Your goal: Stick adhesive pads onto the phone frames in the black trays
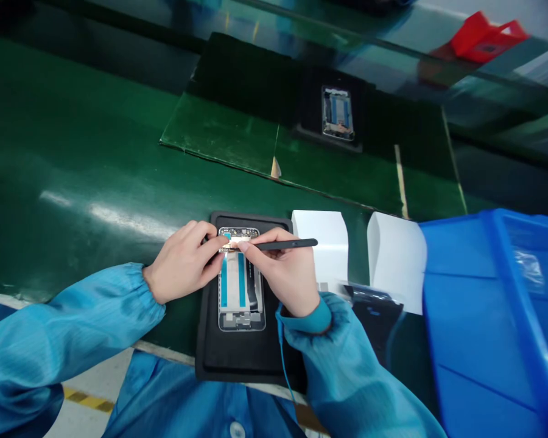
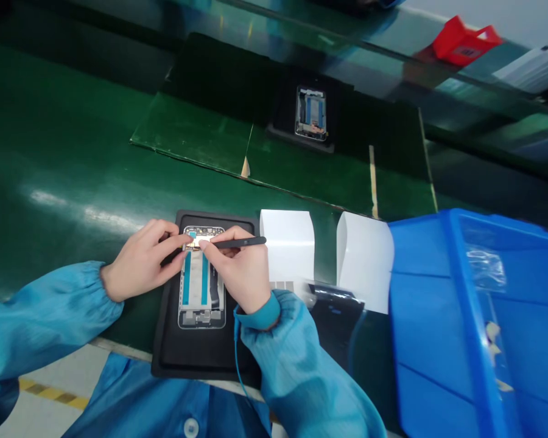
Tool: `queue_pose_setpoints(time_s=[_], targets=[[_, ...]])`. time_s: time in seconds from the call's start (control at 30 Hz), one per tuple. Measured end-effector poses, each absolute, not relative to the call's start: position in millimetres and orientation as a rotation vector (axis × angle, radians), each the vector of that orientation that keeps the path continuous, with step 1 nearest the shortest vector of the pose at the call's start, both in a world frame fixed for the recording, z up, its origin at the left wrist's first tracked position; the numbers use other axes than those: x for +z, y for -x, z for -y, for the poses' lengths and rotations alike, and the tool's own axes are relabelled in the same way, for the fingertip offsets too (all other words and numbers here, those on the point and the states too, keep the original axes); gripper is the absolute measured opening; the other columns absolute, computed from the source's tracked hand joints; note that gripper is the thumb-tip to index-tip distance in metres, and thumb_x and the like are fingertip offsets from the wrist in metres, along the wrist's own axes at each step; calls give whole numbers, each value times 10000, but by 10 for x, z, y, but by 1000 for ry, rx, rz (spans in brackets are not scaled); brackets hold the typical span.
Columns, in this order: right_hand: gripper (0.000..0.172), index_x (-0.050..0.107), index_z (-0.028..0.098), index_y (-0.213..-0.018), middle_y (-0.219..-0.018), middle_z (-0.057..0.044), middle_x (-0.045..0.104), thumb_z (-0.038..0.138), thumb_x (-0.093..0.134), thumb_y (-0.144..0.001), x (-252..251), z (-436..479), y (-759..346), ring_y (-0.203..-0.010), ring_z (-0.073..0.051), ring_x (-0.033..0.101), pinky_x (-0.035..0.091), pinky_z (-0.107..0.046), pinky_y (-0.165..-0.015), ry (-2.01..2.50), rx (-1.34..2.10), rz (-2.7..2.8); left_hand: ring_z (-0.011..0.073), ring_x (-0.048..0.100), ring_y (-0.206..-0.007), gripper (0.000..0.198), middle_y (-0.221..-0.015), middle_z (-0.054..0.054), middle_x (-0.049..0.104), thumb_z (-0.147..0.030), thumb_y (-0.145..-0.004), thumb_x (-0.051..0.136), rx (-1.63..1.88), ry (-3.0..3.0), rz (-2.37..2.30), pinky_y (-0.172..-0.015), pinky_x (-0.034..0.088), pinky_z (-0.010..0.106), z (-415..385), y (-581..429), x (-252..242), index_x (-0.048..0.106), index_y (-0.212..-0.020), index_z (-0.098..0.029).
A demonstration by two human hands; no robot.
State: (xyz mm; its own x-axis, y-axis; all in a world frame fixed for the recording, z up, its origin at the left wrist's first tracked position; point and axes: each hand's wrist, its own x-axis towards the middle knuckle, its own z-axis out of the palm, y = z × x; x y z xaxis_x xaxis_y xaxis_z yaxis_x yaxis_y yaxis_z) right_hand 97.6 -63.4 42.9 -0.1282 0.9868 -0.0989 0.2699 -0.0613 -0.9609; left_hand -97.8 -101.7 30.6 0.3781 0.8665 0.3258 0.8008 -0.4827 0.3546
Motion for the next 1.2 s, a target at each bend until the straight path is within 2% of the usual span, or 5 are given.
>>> queue_pose_setpoints(time_s=[1.2], targets=[[193,673,181,-723,-668,-15,660,310,815,-746,399,634,-1003,-576,-148,594,465,-258,-491,1417,1189,1584,213,532,-853,215,-981,98,581,-225,-949,491,694,-2481,-1503,-721,497,354,1017,978,330,621,-1107,-158]])
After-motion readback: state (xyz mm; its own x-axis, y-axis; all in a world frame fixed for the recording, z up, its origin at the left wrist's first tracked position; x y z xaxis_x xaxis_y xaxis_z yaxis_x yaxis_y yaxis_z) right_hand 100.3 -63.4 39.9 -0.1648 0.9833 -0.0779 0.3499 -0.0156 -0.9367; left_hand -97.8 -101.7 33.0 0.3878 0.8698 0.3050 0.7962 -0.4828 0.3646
